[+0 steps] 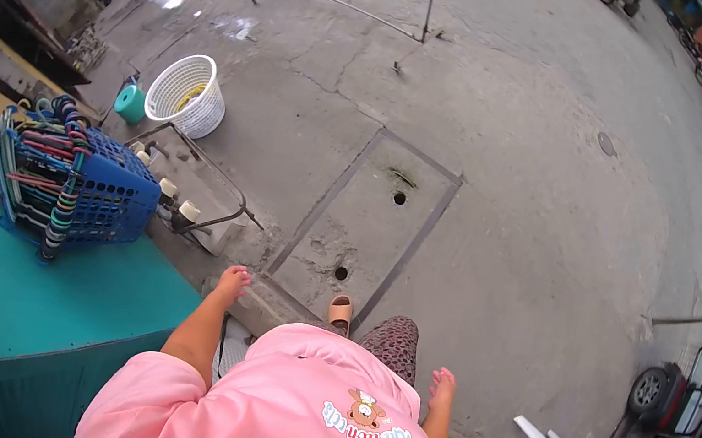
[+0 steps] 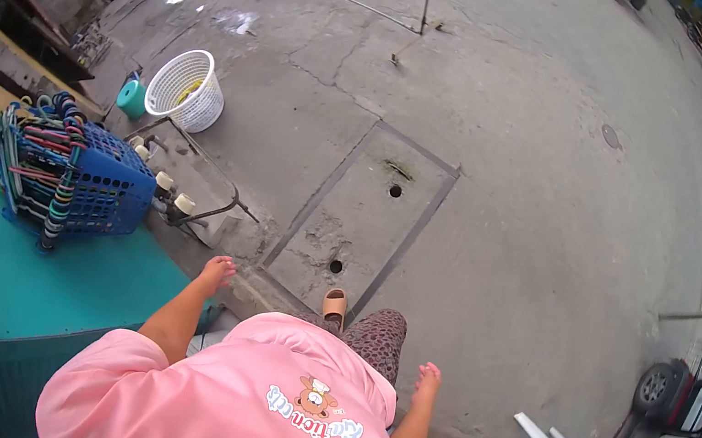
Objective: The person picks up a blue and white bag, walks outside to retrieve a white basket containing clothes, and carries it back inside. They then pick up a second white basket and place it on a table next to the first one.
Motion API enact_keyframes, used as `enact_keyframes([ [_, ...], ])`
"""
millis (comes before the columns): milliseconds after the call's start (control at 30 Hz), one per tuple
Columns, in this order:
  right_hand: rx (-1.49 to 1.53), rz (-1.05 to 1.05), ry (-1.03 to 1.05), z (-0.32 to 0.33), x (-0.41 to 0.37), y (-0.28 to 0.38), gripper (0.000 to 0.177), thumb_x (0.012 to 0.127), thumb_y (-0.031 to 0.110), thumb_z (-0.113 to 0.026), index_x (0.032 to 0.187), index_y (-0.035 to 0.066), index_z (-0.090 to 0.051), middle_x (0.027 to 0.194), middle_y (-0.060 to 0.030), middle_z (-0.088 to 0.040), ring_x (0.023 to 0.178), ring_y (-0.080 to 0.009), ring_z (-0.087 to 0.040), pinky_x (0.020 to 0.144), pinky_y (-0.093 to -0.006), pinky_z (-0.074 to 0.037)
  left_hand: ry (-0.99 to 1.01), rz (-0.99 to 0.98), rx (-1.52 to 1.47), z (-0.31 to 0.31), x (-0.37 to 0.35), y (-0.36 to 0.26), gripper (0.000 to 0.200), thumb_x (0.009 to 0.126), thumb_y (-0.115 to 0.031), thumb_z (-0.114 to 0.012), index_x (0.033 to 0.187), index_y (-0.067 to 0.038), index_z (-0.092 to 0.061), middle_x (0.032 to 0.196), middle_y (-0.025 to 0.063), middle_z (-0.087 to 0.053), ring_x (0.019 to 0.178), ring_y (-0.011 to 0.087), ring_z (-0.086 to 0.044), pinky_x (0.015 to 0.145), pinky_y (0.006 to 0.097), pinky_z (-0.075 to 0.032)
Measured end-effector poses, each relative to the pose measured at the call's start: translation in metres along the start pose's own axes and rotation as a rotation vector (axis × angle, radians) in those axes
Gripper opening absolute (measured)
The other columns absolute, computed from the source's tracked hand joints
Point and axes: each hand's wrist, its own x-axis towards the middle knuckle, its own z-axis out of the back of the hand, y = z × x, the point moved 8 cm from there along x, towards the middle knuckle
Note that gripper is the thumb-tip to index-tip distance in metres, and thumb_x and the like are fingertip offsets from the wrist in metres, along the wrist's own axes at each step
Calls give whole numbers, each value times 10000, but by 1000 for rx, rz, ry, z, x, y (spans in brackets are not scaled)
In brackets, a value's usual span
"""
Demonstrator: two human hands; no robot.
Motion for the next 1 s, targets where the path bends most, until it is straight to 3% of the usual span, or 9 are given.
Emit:
enact_keyframes([
  [133, -292, 118, 145, -40, 47, 120, 285, 768, 252, -448, 1032, 155, -494, 1009, -17, -538, 958, -169, -420, 785, -382, -312, -56, -41, -211, -12, 9, -16, 290, 768, -171, -461, 1053, -125, -435, 957, 19, -529, 887, 137, -499, 700, 344, -385],
  [333, -528, 454, 427, -169, 52, 365, 362, 769, 190, -479, 1128, 140, -466, 1114, -41, -493, 1071, -201, -397, 886, -357, -295, -246, 171, -429, -44, 33, 27, 269, 786, -151, -443, 1054, -134, -442, 931, 17, -531, 830, 141, -514, 664, 354, -412],
  [467, -818, 901, 802, -301, -65, 530, 384, 781, 125, -490, 1159, 89, -436, 1145, -103, -477, 1036, -225, -454, 863, -305, -351, -312, 389, -539, -75, 19, 36, 257, 801, -153, -437, 1058, -145, -445, 919, 13, -534, 804, 133, -519, 654, 350, -418],
  [533, -1048, 1160, 963, -349, -167, 579, 393, 780, 147, -508, 1162, 99, -428, 1150, -95, -475, 1032, -265, -457, 840, -329, -376, -339, 337, -583, -88, 9, 20, 250, 806, -154, -431, 1056, -145, -446, 922, 12, -534, 812, 130, -519, 652, 346, -420],
  [667, -1211, 2067, 1237, -396, -355, 604, 446, 772, 129, -498, 1202, 145, -379, 1142, -110, -471, 1048, -264, -448, 842, -367, -377, -377, 231, -715, -101, 8, -24, 244, 822, -155, -411, 1064, -137, -439, 941, 15, -532, 831, 120, -520, 645, 333, -427],
  [733, -1171, 2368, 1488, -398, -418, 596, 450, 721, 105, -507, 1148, 24, -392, 1012, -212, -504, 962, -293, -500, 824, -474, -361, -374, 230, -712, -100, 19, -16, 295, 803, -160, -427, 1094, -116, -419, 1024, 44, -519, 913, 152, -516, 697, 337, -437],
  [767, -1106, 2392, 1585, -400, -438, 596, 438, 701, 103, -513, 1112, -3, -404, 906, -202, -530, 885, -287, -532, 784, -445, -396, -398, 261, -757, -97, 29, -2, 291, 805, -165, -424, 1092, -123, -420, 1024, 43, -519, 910, 155, -516, 701, 345, -432],
  [900, -1077, 2556, 1752, -439, -485, 597, 436, 713, 139, -516, 1119, 21, -409, 885, -179, -541, 843, -280, -540, 738, -424, -407, -465, 412, -937, -90, 72, 55, 275, 813, -185, -414, 1086, -148, -422, 1023, 40, -520, 898, 165, -515, 719, 375, -412],
  [1000, -1134, 2627, 1794, -478, -496, 602, 435, 722, 167, -517, 1124, 38, -413, 870, -161, -549, 811, -274, -547, 703, -408, -415, -468, 385, -970, -63, 101, 30, 273, 818, -194, -408, 1087, -146, -419, 1025, 39, -519, 910, 161, -509, 731, 371, -405],
])
